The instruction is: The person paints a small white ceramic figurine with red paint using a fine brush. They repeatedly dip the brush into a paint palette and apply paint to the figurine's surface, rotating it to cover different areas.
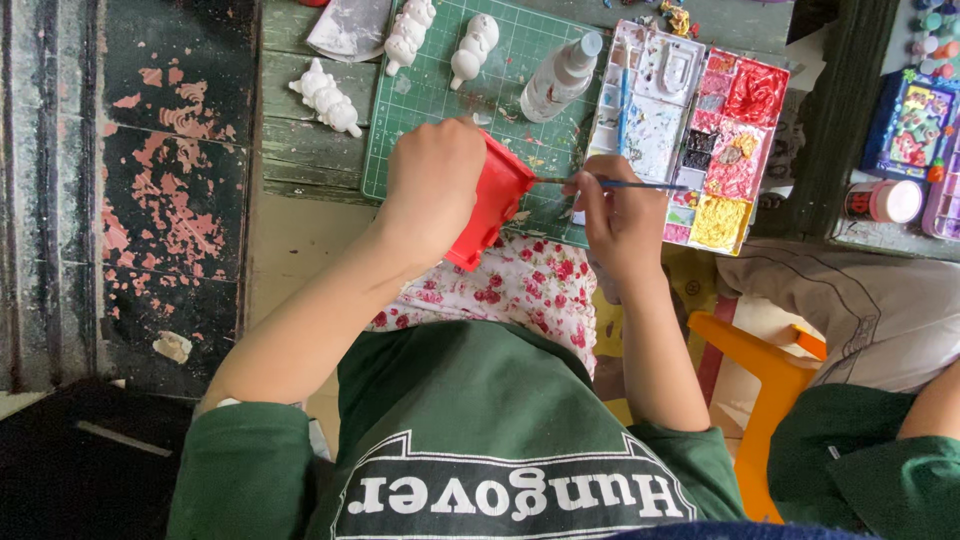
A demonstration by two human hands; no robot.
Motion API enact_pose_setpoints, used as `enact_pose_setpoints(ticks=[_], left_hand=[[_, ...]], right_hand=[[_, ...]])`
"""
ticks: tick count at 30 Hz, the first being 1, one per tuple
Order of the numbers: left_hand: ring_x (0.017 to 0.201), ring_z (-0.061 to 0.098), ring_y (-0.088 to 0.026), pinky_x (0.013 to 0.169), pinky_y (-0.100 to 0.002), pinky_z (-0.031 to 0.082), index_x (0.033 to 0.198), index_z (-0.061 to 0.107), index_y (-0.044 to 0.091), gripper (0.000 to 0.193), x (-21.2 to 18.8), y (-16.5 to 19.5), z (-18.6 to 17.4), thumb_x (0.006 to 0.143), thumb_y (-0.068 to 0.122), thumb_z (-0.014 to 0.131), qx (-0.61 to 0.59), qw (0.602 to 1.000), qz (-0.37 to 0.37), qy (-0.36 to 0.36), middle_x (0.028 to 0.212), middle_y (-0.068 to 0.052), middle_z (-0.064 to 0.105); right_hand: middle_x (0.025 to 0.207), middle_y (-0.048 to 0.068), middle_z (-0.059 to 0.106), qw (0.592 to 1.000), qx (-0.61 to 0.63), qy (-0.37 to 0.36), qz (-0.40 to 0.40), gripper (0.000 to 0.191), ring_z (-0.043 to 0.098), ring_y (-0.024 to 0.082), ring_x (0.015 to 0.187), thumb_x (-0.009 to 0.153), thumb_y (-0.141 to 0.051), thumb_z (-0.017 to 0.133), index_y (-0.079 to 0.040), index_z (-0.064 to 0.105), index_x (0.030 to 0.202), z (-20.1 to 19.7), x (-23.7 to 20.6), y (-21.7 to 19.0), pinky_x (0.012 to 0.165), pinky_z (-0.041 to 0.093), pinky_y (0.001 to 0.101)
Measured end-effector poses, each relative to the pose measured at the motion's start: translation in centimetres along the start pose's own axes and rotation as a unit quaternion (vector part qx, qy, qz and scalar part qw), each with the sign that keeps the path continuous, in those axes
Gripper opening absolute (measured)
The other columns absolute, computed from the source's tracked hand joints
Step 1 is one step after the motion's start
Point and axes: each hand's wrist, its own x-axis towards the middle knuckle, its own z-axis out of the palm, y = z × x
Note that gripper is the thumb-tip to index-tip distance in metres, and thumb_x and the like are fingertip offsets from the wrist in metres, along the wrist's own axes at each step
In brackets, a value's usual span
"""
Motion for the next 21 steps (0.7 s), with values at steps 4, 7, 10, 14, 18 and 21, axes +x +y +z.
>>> enact_pose_setpoints(ticks=[4, 7, 10, 14, 18, 21], left_hand=[[0.078, 0.071, -0.039, 0.066, -0.044, 0.057, 0.083, 0.064, -0.001, 0.018, 0.0, -0.9, -0.8, 0.069, -0.003, 0.075, -0.029, 0.999, -0.011, -0.022, 0.079, -0.021, 0.068], [0.08, 0.069, -0.041, 0.07, -0.047, 0.056, 0.083, 0.063, -0.002, 0.019, -0.1, -1.7, -1.3, 0.069, -0.001, 0.076, -0.071, 0.997, -0.01, -0.032, 0.082, -0.022, 0.067], [0.082, 0.067, -0.043, 0.071, -0.05, 0.054, 0.082, 0.061, -0.003, 0.022, -0.3, -2.0, -1.4, 0.07, 0.003, 0.078, -0.11, 0.993, -0.004, -0.033, 0.082, -0.023, 0.066], [0.082, 0.067, -0.042, 0.071, -0.05, 0.053, 0.082, 0.06, -0.002, 0.024, 0.1, -2.6, -1.1, 0.07, 0.007, 0.079, -0.145, 0.988, -0.002, -0.05, 0.08, -0.021, 0.067], [0.079, 0.068, -0.041, 0.071, -0.049, 0.054, 0.083, 0.06, -0.002, 0.022, 0.4, -2.8, -0.7, 0.074, 0.008, 0.078, -0.141, 0.989, -0.014, -0.051, 0.078, -0.02, 0.067], [0.077, 0.068, -0.041, 0.067, -0.048, 0.054, 0.084, 0.061, -0.001, 0.025, 0.0, -2.0, 0.1, 0.072, 0.009, 0.08, -0.09, 0.996, -0.021, -0.018, 0.078, -0.021, 0.067]], right_hand=[[0.089, 0.013, 0.072, 0.998, 0.041, 0.052, 0.009, 0.005, 0.074, 0.015, 0.077, 0.11, 0.001, 0.055, 0.004, 0.059, 0.108, 0.2, -1.4, 0.6, 0.066, 0.056, 0.0257], [0.092, 0.014, 0.074, 0.996, 0.05, 0.06, 0.033, 0.005, 0.073, 0.016, 0.075, 0.111, -0.001, 0.054, 0.003, 0.057, 0.109, 0.3, -2.6, 1.3, 0.065, 0.054, 0.026], [0.101, 0.015, 0.07, 0.978, 0.187, 0.091, 0.034, 0.006, 0.073, 0.018, 0.08, 0.117, -0.006, 0.048, 0.0, 0.051, 0.116, 0.1, -3.9, 2.4, 0.067, 0.056, 0.0259], [0.104, 0.017, 0.068, 0.93, 0.326, 0.141, 0.096, 0.008, 0.07, 0.018, 0.076, 0.117, -0.01, 0.045, -0.003, 0.05, 0.118, 0.1, -5.8, 3.7, 0.06, 0.046, 0.0237], [0.102, 0.017, 0.069, 0.904, 0.383, 0.127, 0.14, 0.006, 0.067, 0.015, 0.067, 0.114, -0.009, 0.048, -0.004, 0.05, 0.114, 0.5, -6.9, 4.2, 0.052, 0.042, 0.0219], [0.104, 0.016, 0.068, 0.918, 0.354, 0.11, 0.144, 0.005, 0.067, 0.014, 0.069, 0.112, -0.006, 0.051, -0.003, 0.048, 0.115, 0.5, -7.1, 4.2, 0.054, 0.043, 0.023]])
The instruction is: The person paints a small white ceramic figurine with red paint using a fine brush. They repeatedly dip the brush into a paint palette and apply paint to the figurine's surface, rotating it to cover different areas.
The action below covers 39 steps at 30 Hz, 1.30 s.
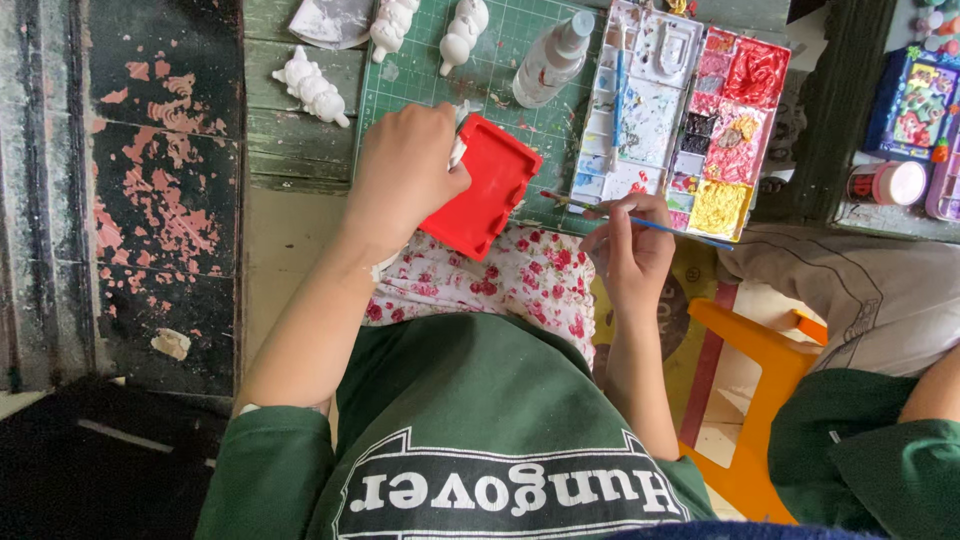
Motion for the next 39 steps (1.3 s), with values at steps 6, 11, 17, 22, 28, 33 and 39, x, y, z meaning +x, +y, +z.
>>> enact_pose_setpoints(ticks=[6, 11, 17, 22, 28, 33, 39], left_hand=[[0.075, 0.07, -0.035, 0.065, -0.044, 0.056, 0.092, 0.063, 0.0, 0.022, -0.4, 0.7, 0.8, 0.082, 0.011, 0.079, 0.05, 0.998, -0.031, 0.003, 0.081, -0.016, 0.066], [0.077, 0.069, -0.03, 0.062, -0.043, 0.055, 0.086, 0.068, 0.004, 0.028, -2.6, 0.4, 0.6, 0.079, 0.025, 0.085, 0.091, 0.994, -0.006, 0.054, 0.091, -0.013, 0.063], [0.08, 0.068, -0.027, 0.071, -0.041, 0.055, 0.083, 0.07, 0.007, 0.016, -2.2, 0.5, 1.7, 0.086, 0.019, 0.079, 0.118, 0.987, 0.027, 0.109, 0.089, -0.009, 0.061], [0.082, 0.066, -0.023, 0.073, -0.038, 0.054, 0.086, 0.069, 0.007, 0.01, -2.0, 0.9, 1.8, 0.089, 0.015, 0.074, 0.149, 0.971, 0.092, 0.161, 0.09, -0.007, 0.06], [0.084, 0.058, -0.016, 0.074, -0.028, 0.047, 0.099, 0.07, 0.003, 0.008, -3.0, 1.4, 0.2, 0.094, 0.008, 0.072, 0.226, 0.914, 0.233, 0.245, 0.092, -0.002, 0.056], [0.085, 0.058, -0.014, 0.075, -0.026, 0.046, 0.11, 0.074, 0.0, 0.017, -3.0, 1.2, -1.3, 0.095, 0.008, 0.071, 0.263, 0.874, 0.306, 0.27, 0.092, 0.0, 0.057], [0.086, 0.06, -0.013, 0.077, -0.025, 0.047, 0.109, 0.075, 0.0, 0.016, -2.7, 1.2, -1.5, 0.097, 0.01, 0.071, 0.267, 0.86, 0.336, 0.275, 0.093, 0.0, 0.06]], right_hand=[[0.102, 0.017, 0.069, 1.0, -0.029, -0.002, -0.007, 0.006, 0.066, 0.013, 0.069, 0.112, -0.003, 0.053, -0.003, 0.048, 0.117, 0.1, 0.0, 0.0, 0.056, 0.045, 0.0237], [0.1, 0.017, 0.069, 1.0, -0.017, 0.003, -0.011, 0.005, 0.064, 0.013, 0.066, 0.114, -0.004, 0.052, -0.003, 0.048, 0.116, 0.1, 0.0, 0.1, 0.056, 0.042, 0.0229], [0.099, 0.014, 0.066, 1.0, 0.009, -0.001, -0.018, 0.006, 0.065, 0.014, 0.068, 0.113, -0.003, 0.052, -0.003, 0.047, 0.117, 0.5, 0.3, 0.1, 0.059, 0.047, 0.0249], [0.097, 0.014, 0.066, 0.999, -0.024, -0.006, -0.024, 0.006, 0.065, 0.015, 0.069, 0.113, -0.004, 0.052, -0.002, 0.047, 0.116, 1.0, 0.6, -0.5, 0.058, 0.048, 0.0256], [0.089, 0.01, 0.063, 0.99, -0.124, 0.011, -0.063, 0.007, 0.067, 0.013, 0.069, 0.114, -0.005, 0.056, 0.0, 0.05, 0.113, 3.9, 1.5, -1.8, 0.058, 0.05, 0.0255], [0.082, 0.008, 0.07, 0.968, -0.238, -0.027, -0.07, 0.009, 0.069, 0.01, 0.068, 0.111, -0.007, 0.059, 0.001, 0.054, 0.109, 6.1, 3.0, -3.7, 0.055, 0.051, 0.0229], [0.08, 0.007, 0.075, 0.95, -0.299, -0.038, -0.077, 0.009, 0.068, 0.009, 0.059, 0.109, -0.008, 0.061, 0.0, 0.057, 0.108, 7.3, 3.8, -4.2, 0.052, 0.049, 0.022]])
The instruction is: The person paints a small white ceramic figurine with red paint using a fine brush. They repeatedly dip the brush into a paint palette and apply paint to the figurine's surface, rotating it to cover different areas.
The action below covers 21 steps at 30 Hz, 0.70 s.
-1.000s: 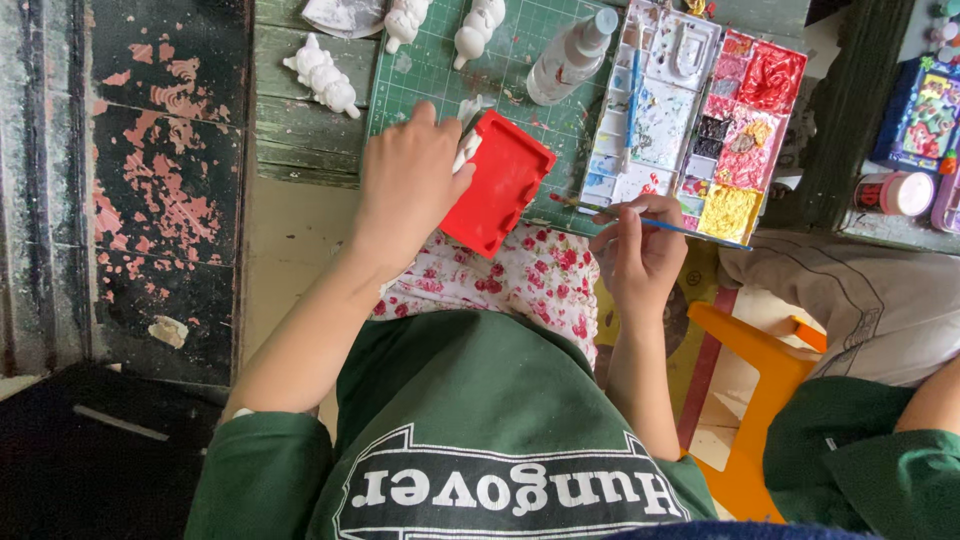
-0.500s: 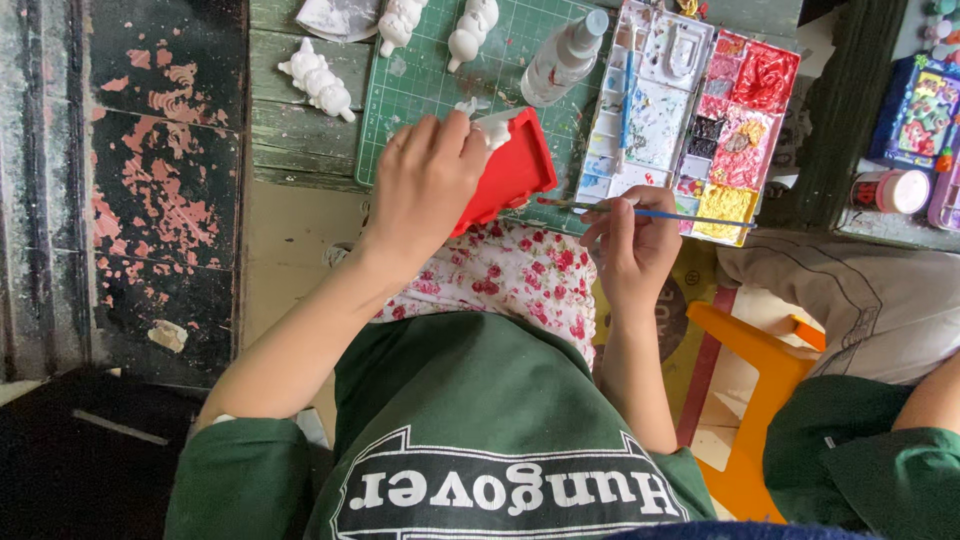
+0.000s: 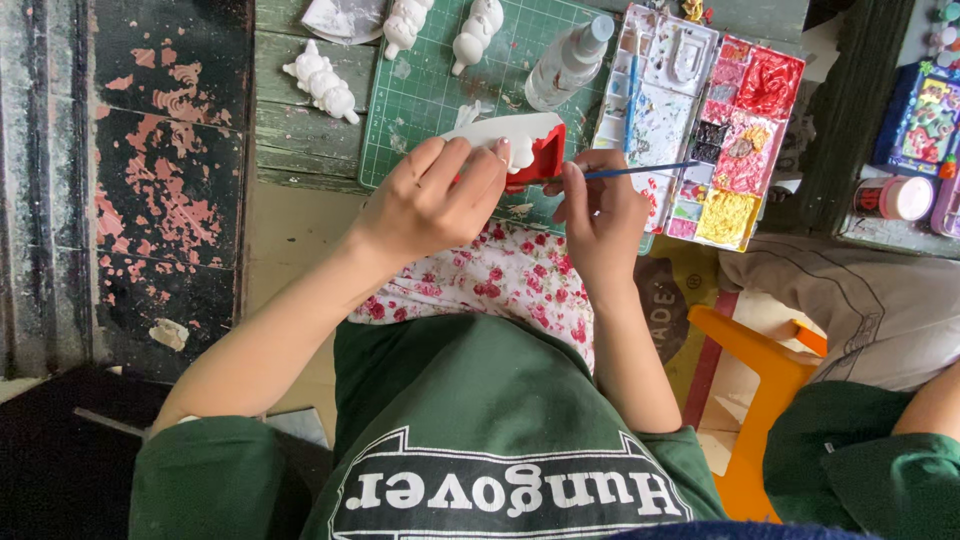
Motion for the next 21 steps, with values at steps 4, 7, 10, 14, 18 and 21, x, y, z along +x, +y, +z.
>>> enact_pose_setpoints(ticks=[4, 7, 10, 14, 18, 21], left_hand=[[0.082, 0.06, -0.013, 0.075, -0.025, 0.045, 0.103, 0.074, 0.003, 0.009, 0.2, 0.4, 0.3, 0.099, 0.01, 0.071, 0.03, 0.999, 0.019, 0.002, 0.089, 0.001, 0.059], [0.081, 0.061, -0.012, 0.074, -0.024, 0.044, 0.099, 0.073, 0.003, 0.007, 0.4, 0.5, 0.8, 0.098, 0.01, 0.072, 0.036, 0.999, 0.033, 0.007, 0.086, 0.001, 0.059], [0.081, 0.061, -0.011, 0.074, -0.024, 0.043, 0.097, 0.073, 0.003, 0.007, 0.4, 0.5, 1.1, 0.098, 0.01, 0.072, 0.044, 0.998, 0.046, 0.011, 0.084, 0.002, 0.057], [0.08, 0.06, -0.011, 0.073, -0.024, 0.041, 0.095, 0.07, 0.005, 0.01, 0.4, 0.5, 1.1, 0.101, 0.012, 0.073, 0.046, 0.998, 0.046, 0.002, 0.084, 0.002, 0.057], [0.083, 0.061, -0.011, 0.076, -0.023, 0.043, 0.103, 0.074, 0.0, 0.016, 0.3, 0.6, 1.1, 0.095, 0.014, 0.068, 0.027, 0.999, 0.036, 0.012, 0.09, 0.001, 0.06], [0.083, 0.061, -0.011, 0.075, -0.024, 0.041, 0.104, 0.074, 0.001, 0.017, 0.3, 0.5, 1.2, 0.095, 0.014, 0.07, 0.023, 0.999, 0.037, 0.007, 0.089, 0.001, 0.059]], right_hand=[[0.079, 0.006, 0.074, 0.999, -0.032, -0.008, -0.015, 0.009, 0.073, 0.009, 0.066, 0.11, -0.009, 0.062, -0.002, 0.057, 0.109, 0.0, -0.1, 0.6, 0.054, 0.053, 0.0211], [0.079, 0.006, 0.074, 0.998, -0.056, 0.005, -0.026, 0.008, 0.071, 0.01, 0.065, 0.111, -0.009, 0.062, -0.002, 0.058, 0.109, -0.4, -0.3, 1.0, 0.055, 0.052, 0.0222], [0.079, 0.006, 0.075, 1.0, -0.023, -0.011, 0.001, 0.008, 0.069, 0.01, 0.06, 0.11, -0.009, 0.061, -0.002, 0.058, 0.111, -0.3, -0.5, 1.2, 0.053, 0.049, 0.0227], [0.078, 0.006, 0.075, 0.999, -0.034, -0.02, 0.013, 0.009, 0.069, 0.009, 0.059, 0.108, -0.009, 0.062, -0.001, 0.059, 0.109, -0.2, -0.5, 1.3, 0.051, 0.049, 0.0225], [0.082, 0.007, 0.075, 0.999, -0.028, 0.0, -0.017, 0.009, 0.072, 0.009, 0.066, 0.11, -0.009, 0.063, -0.001, 0.059, 0.11, -0.6, -0.3, 1.4, 0.055, 0.052, 0.0223], [0.081, 0.007, 0.075, 1.0, 0.014, -0.014, 0.012, 0.009, 0.07, 0.009, 0.064, 0.108, -0.01, 0.063, -0.001, 0.06, 0.108, -0.4, -0.2, 1.3, 0.054, 0.051, 0.0228]])
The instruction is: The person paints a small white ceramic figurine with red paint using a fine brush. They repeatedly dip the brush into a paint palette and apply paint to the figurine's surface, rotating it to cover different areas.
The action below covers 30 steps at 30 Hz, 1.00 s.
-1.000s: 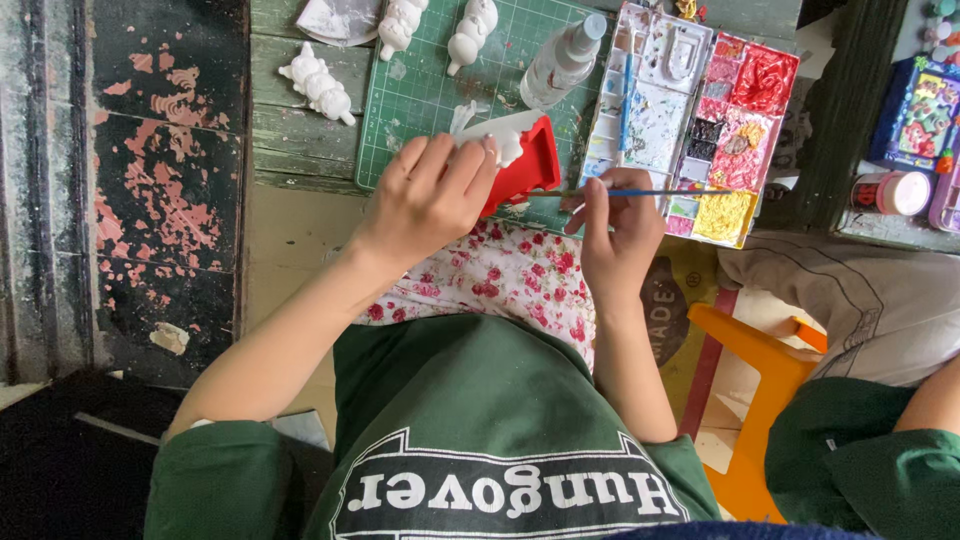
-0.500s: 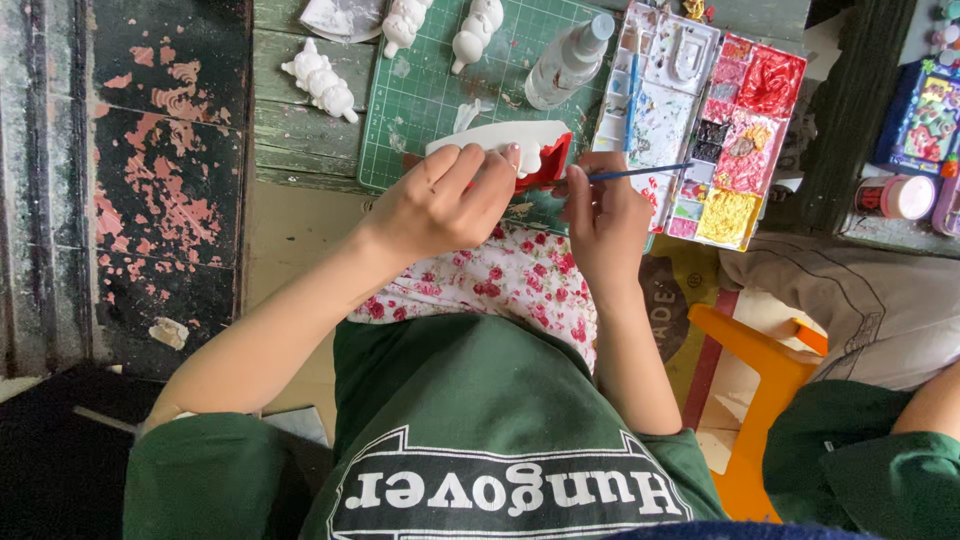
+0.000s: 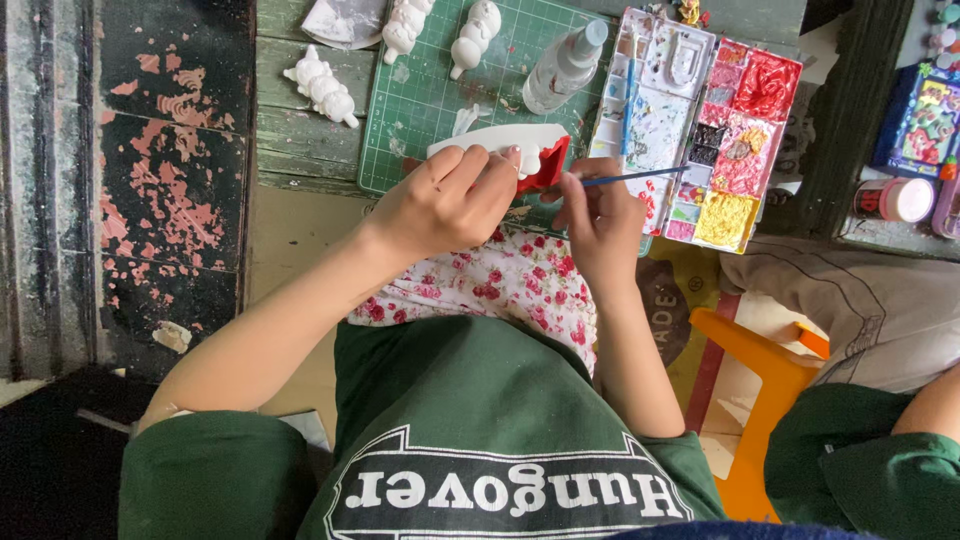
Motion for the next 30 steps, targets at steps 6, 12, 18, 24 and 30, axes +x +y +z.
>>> enact_pose_setpoints(ticks=[6, 12, 18, 24, 30], left_hand=[[0.083, 0.061, -0.011, 0.075, -0.024, 0.042, 0.104, 0.074, 0.001, 0.018, 0.1, 0.0, 0.0, 0.095, 0.015, 0.069, -0.008, 1.0, -0.004, 0.001, 0.089, 0.001, 0.059], [0.083, 0.059, -0.011, 0.076, -0.025, 0.041, 0.101, 0.074, 0.004, 0.011, 0.2, -0.1, -0.1, 0.097, 0.013, 0.07, -0.01, 1.0, -0.009, -0.004, 0.088, 0.001, 0.056], [0.084, 0.059, -0.013, 0.077, -0.026, 0.044, 0.087, 0.066, 0.011, 0.003, 0.2, -0.6, 0.4, 0.088, 0.014, 0.068, -0.019, 0.999, -0.033, -0.038, 0.097, 0.001, 0.058], [0.078, 0.059, -0.011, 0.071, -0.026, 0.048, 0.084, 0.066, 0.009, 0.005, 0.4, -1.1, 2.0, 0.086, 0.01, 0.07, 0.01, 0.991, -0.058, -0.123, 0.091, 0.001, 0.057], [0.068, 0.066, -0.014, 0.065, -0.029, 0.054, 0.071, 0.066, 0.008, 0.01, 1.7, -0.5, 2.4, 0.076, 0.001, 0.071, 0.014, 0.963, -0.143, -0.226, 0.085, -0.005, 0.063]], right_hand=[[0.078, 0.005, 0.074, 0.999, -0.043, 0.009, -0.011, 0.008, 0.07, 0.008, 0.063, 0.108, -0.009, 0.064, -0.002, 0.062, 0.106, -0.2, 0.3, -0.4, 0.055, 0.052, 0.0235], [0.074, 0.005, 0.073, 0.994, -0.107, -0.014, -0.021, 0.008, 0.071, 0.01, 0.06, 0.105, -0.009, 0.068, -0.002, 0.064, 0.104, -0.4, 0.4, -0.4, 0.05, 0.047, 0.0247], [0.084, 0.006, 0.074, 1.0, 0.001, -0.02, -0.019, 0.007, 0.073, 0.009, 0.069, 0.108, -0.009, 0.064, -0.002, 0.061, 0.109, -1.0, 0.1, 0.5, 0.056, 0.053, 0.0221], [0.084, 0.006, 0.077, 0.995, -0.094, 0.008, -0.031, 0.007, 0.071, 0.01, 0.065, 0.107, -0.007, 0.066, -0.002, 0.06, 0.106, -1.3, -0.9, 0.7, 0.054, 0.049, 0.0225], [0.093, 0.011, 0.074, 0.963, -0.166, 0.008, -0.212, 0.012, 0.073, 0.024, 0.075, 0.1, -0.003, 0.069, -0.004, 0.059, 0.106, -1.2, -2.5, -0.3, 0.064, 0.054, 0.0326]])
